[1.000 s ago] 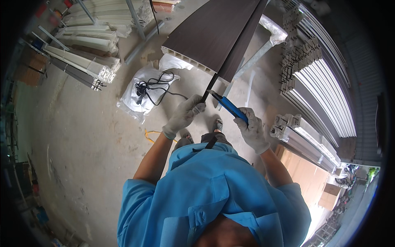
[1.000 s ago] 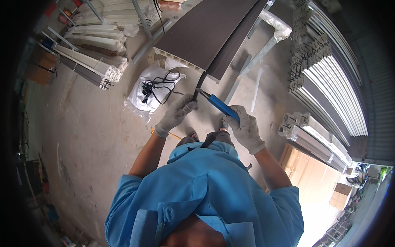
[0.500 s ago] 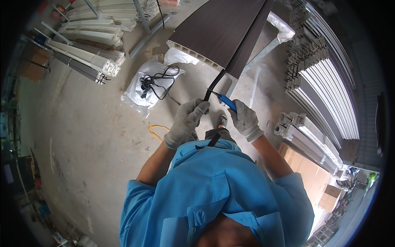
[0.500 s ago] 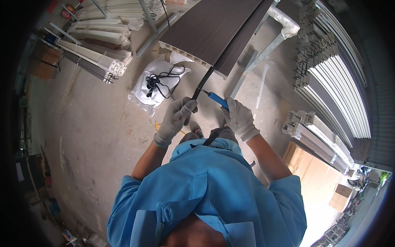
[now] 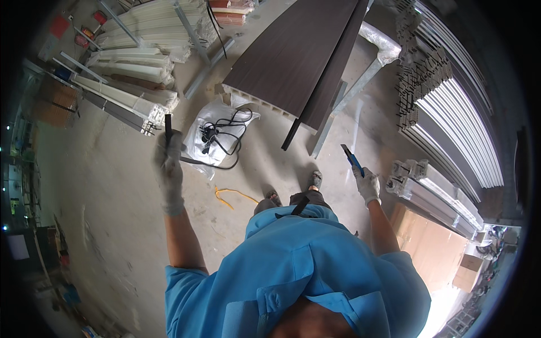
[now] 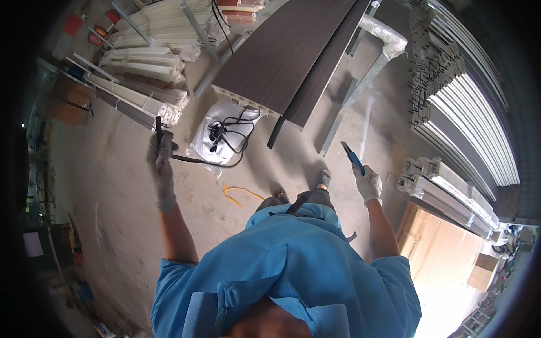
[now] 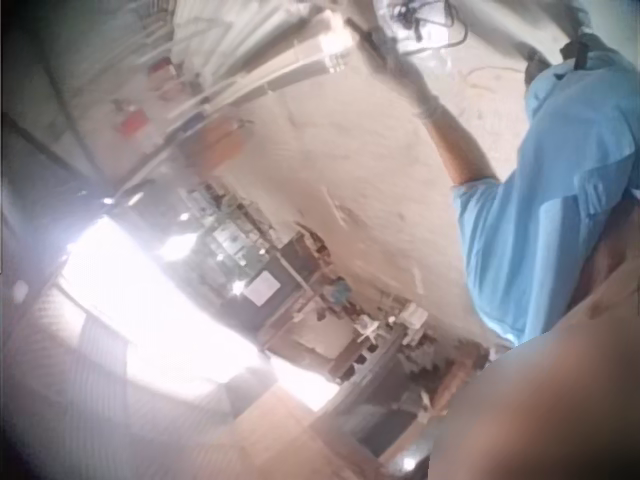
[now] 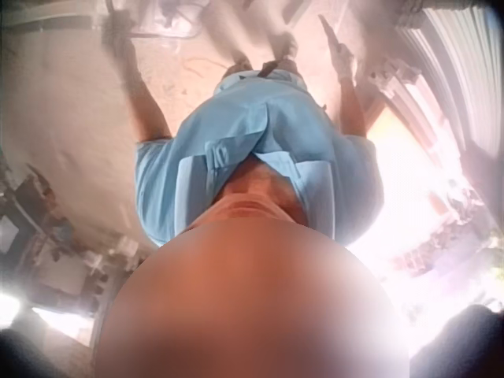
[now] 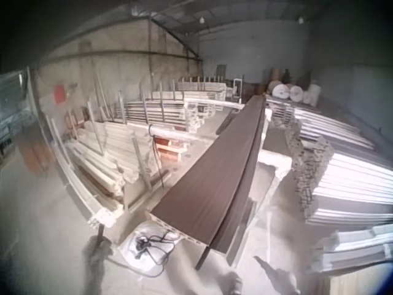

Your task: The person repeatedly picks up large flat panels, places them on a metal stand, and uses a blue utility knife to trim or score the edges. After trimming, the person stacks the panels on a nearby rack. The cycle repeats with multiple panels.

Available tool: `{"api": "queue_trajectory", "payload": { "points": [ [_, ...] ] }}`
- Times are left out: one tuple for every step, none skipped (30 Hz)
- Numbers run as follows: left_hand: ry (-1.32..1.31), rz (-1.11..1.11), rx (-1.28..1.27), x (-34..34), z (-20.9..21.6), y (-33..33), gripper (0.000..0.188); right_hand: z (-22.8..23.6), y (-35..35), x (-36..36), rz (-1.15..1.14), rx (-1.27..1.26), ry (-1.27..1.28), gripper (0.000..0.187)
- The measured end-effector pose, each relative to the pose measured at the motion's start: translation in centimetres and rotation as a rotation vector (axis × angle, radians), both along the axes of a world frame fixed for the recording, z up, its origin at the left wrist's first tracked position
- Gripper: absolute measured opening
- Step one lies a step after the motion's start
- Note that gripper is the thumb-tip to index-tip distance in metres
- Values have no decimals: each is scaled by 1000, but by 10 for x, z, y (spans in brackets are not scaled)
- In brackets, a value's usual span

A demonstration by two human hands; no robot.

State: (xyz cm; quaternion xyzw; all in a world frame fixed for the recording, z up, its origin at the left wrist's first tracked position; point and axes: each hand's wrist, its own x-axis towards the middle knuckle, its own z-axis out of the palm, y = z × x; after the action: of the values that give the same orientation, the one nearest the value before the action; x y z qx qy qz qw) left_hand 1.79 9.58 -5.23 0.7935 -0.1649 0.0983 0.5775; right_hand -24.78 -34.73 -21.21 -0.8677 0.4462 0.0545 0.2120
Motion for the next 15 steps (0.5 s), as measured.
{"api": "queue_trajectory", "payload": {
  "points": [
    [-101, 10, 127, 17, 1, 5, 20, -4, -5, 3, -44, 15, -21, 56],
    [-563, 64, 454, 36, 3, 8, 23, -9, -9, 4, -48, 31, -62, 55],
    [-595, 133, 551, 54, 8, 13, 19, -15, -12, 2, -69, 33, -94, 55],
    [-702, 176, 633, 71, 14, 13, 15, -20, -18, -2, -111, 54, -87, 54],
    [-805, 213, 697, 88, 23, 12, 11, -24, -23, -7, -121, 55, -128, 54],
    [-608, 241, 675, 105, 35, 9, 12, -29, -28, -11, -151, 75, -132, 54],
    [-406, 258, 636, 119, 50, 4, 13, -31, -33, -15, -194, 111, -121, 53],
    [-177, 280, 598, 131, 64, -5, 14, -33, -37, -20, -227, 146, -154, 52],
    [-215, 236, 469, 141, 79, -19, 16, -33, -43, -24, -257, 179, -195, 52],
    [-225, 198, 342, 152, 96, -35, 17, -33, -47, -28, -296, 224, -232, 51],
    [-224, 155, 202, 161, 113, -55, 18, -32, -53, -32, -340, 277, -265, 51],
    [-385, 129, 181, 171, 131, -80, 19, -32, -60, -35, -356, 295, -291, 50],
    [-478, 145, 142, 180, 149, -107, 20, -32, -68, -39, -378, 320, -312, 49],
    [-574, 83, 68, 188, 167, -136, 21, -32, -78, -42, -400, 345, -334, 49],
    [-635, 55, 3, 194, 186, -168, 22, -33, -90, -45, -424, 371, -352, 48]
  ]
}}
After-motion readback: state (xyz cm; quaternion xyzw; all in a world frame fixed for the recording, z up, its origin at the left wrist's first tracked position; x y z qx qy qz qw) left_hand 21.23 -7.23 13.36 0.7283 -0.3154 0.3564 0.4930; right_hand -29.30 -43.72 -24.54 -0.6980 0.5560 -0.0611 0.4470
